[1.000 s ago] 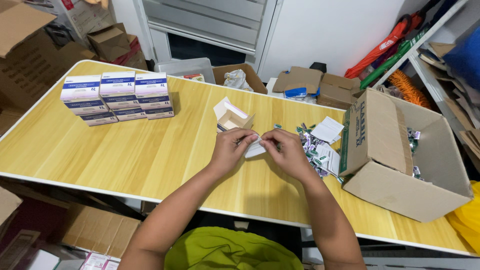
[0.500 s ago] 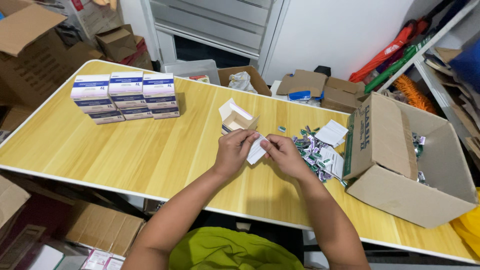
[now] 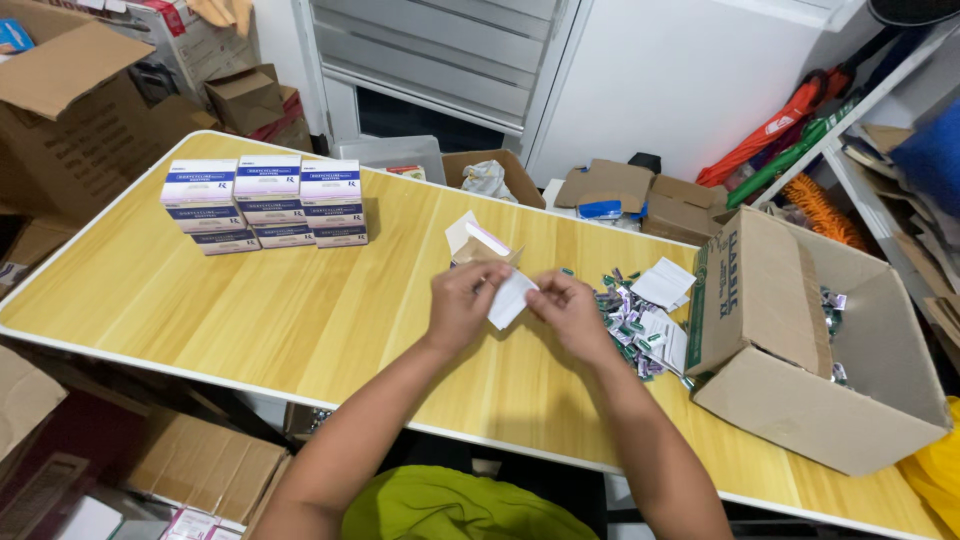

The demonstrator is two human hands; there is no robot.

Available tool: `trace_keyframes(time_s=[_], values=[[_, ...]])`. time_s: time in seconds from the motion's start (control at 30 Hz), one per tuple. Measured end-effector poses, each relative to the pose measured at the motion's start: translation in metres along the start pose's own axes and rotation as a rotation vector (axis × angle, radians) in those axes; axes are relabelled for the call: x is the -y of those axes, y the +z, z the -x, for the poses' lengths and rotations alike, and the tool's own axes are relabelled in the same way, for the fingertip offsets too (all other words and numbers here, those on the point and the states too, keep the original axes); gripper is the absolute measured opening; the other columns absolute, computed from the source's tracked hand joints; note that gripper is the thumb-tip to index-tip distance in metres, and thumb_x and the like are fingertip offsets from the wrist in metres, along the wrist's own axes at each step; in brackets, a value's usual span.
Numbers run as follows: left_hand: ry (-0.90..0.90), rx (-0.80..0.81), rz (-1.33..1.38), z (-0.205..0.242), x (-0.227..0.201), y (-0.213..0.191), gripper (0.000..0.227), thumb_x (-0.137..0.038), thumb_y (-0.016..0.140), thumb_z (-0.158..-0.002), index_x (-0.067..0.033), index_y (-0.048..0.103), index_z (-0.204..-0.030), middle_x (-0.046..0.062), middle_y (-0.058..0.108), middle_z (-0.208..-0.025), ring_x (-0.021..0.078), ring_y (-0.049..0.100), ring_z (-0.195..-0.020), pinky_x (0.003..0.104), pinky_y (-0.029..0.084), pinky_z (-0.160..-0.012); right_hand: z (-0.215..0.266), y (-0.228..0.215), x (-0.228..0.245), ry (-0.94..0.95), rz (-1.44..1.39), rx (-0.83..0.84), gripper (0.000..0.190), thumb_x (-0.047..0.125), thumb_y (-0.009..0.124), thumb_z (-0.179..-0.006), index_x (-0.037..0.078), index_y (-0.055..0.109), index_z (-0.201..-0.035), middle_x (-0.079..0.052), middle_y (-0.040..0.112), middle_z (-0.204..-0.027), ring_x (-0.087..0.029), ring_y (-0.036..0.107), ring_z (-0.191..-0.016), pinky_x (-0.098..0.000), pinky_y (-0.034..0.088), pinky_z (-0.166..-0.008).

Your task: The person opens a small white box and removes a folded paper. They then sort small foil-wrapped items from a pile on the table into separate groups by color and type.

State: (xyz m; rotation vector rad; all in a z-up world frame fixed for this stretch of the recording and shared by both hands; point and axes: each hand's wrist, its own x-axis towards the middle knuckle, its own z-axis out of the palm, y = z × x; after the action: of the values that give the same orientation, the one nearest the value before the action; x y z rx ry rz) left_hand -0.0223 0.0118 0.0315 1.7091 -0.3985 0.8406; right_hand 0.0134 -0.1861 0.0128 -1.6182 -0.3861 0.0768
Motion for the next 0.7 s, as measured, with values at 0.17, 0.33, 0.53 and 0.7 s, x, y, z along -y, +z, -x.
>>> trace_keyframes(time_s=[0.17,0.33,0.53,0.7], values=[[-0.202,0.084,0.448,-0.001,-0.009,0.001,0.03,-0.019,0.073,-0.092,-0.0036,0.064,-0.116,0.004,0.073,-0.1,0.0095,0.069,-0.088,0.026,0.056,-0.075,0.005,-0.005,-0.007,-0.102,-0.027,-0.087,0.016,0.014,0.069,-0.1,0.003,0.064,-0.09,0.0,0.066,-0.076,-0.004,0.055,-0.065,-0.0208,0.045,-0.06],[-0.458,0.288,0.404,0.01,-0.004,0.015,0.023,-0.023,0.075,-0.095,-0.0003,0.078,-0.101,0.002,0.072,-0.075,0.0066,0.061,-0.066,0.026,0.051,-0.058,0.007,-0.001,-0.012,-0.184,-0.088,-0.166,0.018,0.015,0.067,-0.102,0.004,0.062,-0.089,0.002,0.063,-0.076,-0.004,0.053,-0.066,-0.0203,0.044,-0.061],[-0.432,0.128,0.224,-0.001,0.017,0.002,0.018,-0.017,0.071,-0.096,-0.0006,0.078,-0.098,0.003,0.069,-0.074,0.0078,0.06,-0.064,0.026,0.05,-0.058,0.0,-0.007,0.001,-0.266,-0.176,-0.409,0.013,0.016,0.066,-0.102,0.007,0.061,-0.093,0.004,0.06,-0.079,-0.004,0.051,-0.068,-0.0215,0.043,-0.062],[-0.21,-0.07,-0.119,-0.027,0.035,-0.03,0.083,-0.016,0.086,-0.069,-0.0011,0.046,-0.14,0.019,0.055,-0.13,0.0287,0.055,-0.11,0.04,0.05,-0.089,-0.01,-0.01,0.03,-0.343,0.086,-0.394,0.018,0.017,0.064,-0.108,0.006,0.061,-0.095,0.001,0.056,-0.077,-0.007,0.051,-0.069,-0.0233,0.042,-0.062]])
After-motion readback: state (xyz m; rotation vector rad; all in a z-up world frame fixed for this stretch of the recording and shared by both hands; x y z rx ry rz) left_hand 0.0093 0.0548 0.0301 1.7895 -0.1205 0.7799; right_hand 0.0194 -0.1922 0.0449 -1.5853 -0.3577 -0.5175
